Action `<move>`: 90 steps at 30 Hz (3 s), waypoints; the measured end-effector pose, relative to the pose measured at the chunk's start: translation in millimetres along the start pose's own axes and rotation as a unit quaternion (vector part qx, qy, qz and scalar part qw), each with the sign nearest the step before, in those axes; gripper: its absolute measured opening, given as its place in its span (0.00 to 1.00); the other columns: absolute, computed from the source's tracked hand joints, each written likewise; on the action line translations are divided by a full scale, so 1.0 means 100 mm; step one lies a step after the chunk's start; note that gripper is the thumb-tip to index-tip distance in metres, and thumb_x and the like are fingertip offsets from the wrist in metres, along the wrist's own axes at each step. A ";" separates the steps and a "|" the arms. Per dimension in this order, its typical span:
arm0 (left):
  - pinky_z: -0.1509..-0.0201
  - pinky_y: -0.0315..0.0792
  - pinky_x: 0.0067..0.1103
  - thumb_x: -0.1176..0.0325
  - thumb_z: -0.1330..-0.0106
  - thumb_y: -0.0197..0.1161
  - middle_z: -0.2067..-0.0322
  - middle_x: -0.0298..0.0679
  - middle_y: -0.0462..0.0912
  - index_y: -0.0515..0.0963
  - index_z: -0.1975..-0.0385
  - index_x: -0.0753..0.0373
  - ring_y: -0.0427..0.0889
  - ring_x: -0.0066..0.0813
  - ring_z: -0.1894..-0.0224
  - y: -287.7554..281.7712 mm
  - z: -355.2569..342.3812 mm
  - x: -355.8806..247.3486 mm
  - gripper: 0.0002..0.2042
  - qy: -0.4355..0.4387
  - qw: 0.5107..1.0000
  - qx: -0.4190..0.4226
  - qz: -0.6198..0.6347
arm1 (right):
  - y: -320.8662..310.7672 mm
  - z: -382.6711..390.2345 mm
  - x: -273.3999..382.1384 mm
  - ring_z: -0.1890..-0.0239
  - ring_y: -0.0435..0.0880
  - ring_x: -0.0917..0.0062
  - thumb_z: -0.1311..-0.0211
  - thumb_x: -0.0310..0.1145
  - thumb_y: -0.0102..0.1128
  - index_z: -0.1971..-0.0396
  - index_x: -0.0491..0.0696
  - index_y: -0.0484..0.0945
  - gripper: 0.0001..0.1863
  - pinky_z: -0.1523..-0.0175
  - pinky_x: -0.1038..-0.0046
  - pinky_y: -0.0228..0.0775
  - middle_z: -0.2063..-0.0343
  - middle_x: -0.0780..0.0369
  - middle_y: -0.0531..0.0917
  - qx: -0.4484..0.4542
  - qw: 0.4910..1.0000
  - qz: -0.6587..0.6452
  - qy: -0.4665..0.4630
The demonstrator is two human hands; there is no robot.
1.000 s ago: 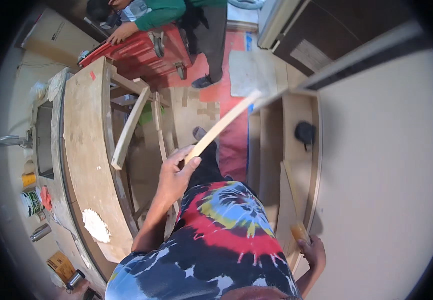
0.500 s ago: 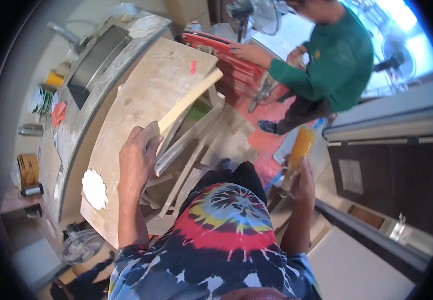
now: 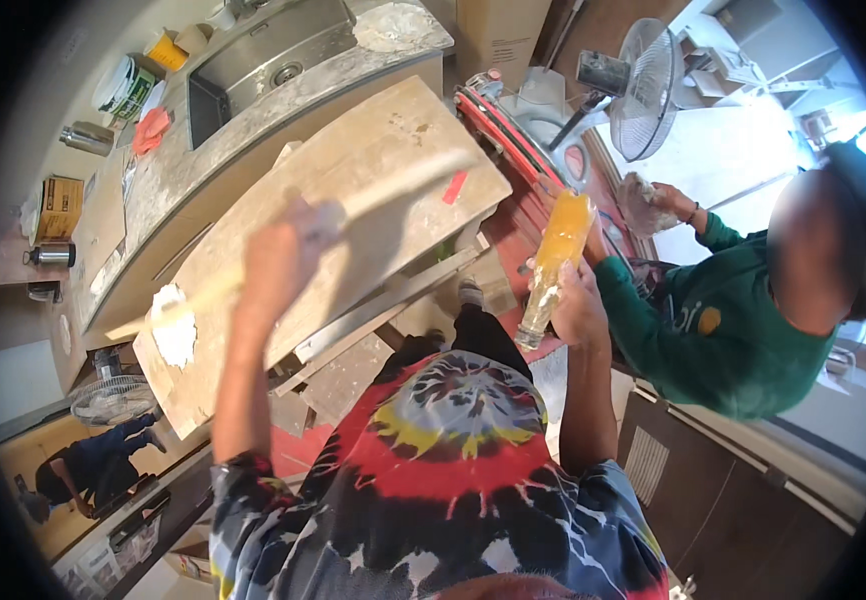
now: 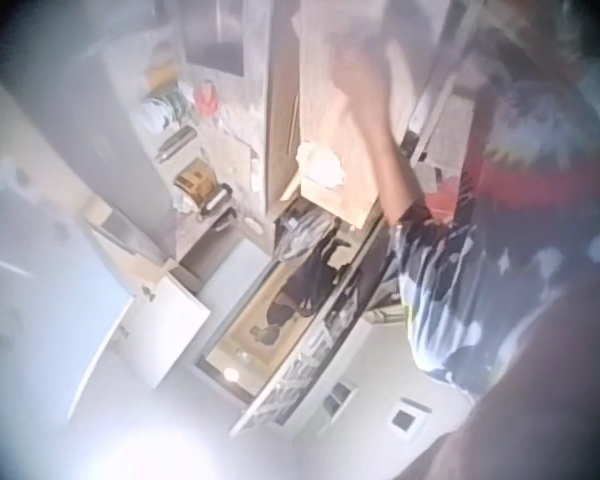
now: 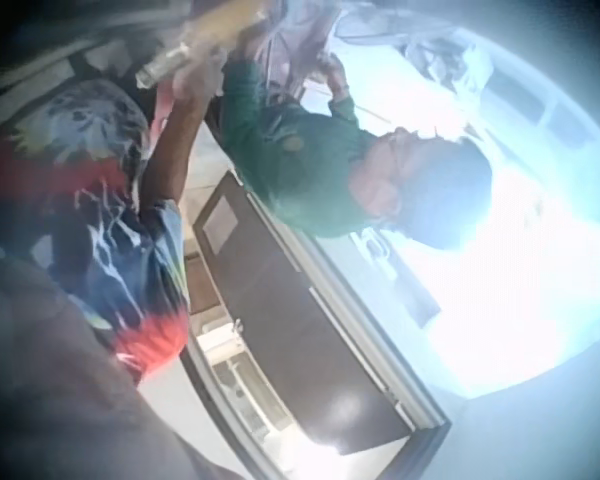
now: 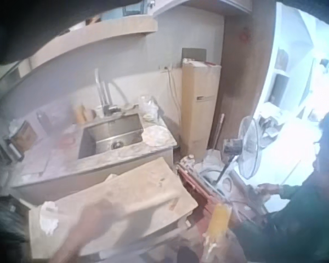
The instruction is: The person installs a wooden trim piece along the top edge of a wall-mounted cabinet. They use a utility knife to trim the wood, a hammer to secure it, and a screwdriver to fasten it. The person also applies glue to a separate wooden strip and places it on a workbench.
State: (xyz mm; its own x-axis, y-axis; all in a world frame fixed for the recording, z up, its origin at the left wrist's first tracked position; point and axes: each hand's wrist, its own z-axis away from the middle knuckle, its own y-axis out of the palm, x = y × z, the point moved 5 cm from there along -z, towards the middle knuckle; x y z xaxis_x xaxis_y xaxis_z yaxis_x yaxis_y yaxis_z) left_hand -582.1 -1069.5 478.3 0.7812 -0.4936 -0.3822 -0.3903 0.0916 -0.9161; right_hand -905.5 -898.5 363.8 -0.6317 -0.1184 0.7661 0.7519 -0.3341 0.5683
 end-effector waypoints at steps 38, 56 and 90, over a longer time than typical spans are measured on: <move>0.65 0.76 0.33 0.61 0.39 0.67 0.64 0.43 0.75 0.82 0.51 0.57 0.80 0.42 0.66 1.58 0.35 0.14 0.17 0.014 0.990 -0.009 0.140 | 0.87 -1.21 0.69 0.63 0.84 0.75 0.46 0.31 0.71 0.54 0.41 0.73 0.22 0.56 0.72 0.76 0.64 0.59 0.83 -0.100 0.846 0.465 -0.243; 0.65 0.76 0.34 0.63 0.39 0.67 0.64 0.42 0.74 0.83 0.53 0.61 0.81 0.42 0.67 1.61 0.34 0.14 0.16 0.017 0.988 0.001 0.155 | 0.62 -0.93 0.08 0.64 0.84 0.71 0.48 0.30 0.71 0.52 0.41 0.72 0.24 0.58 0.70 0.75 0.65 0.58 0.83 -0.260 0.741 0.535 -0.311; 0.65 0.75 0.33 0.64 0.42 0.70 0.66 0.41 0.74 0.84 0.55 0.61 0.80 0.41 0.67 1.58 0.30 0.13 0.15 -0.015 0.984 0.012 0.175 | 0.86 -0.79 -0.20 0.54 0.84 0.61 0.44 0.30 0.67 0.45 0.41 0.70 0.26 0.51 0.64 0.75 0.56 0.51 0.82 -0.126 0.811 0.519 -0.237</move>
State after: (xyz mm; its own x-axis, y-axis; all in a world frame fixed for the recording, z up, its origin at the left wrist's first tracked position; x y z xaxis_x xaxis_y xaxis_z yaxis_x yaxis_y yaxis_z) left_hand -618.9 -1035.0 325.0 0.6157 -0.4019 -0.6778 -0.6264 0.2723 -0.7304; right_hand -842.8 -999.2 373.6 0.5060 -0.1052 0.8561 0.7321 -0.4725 -0.4908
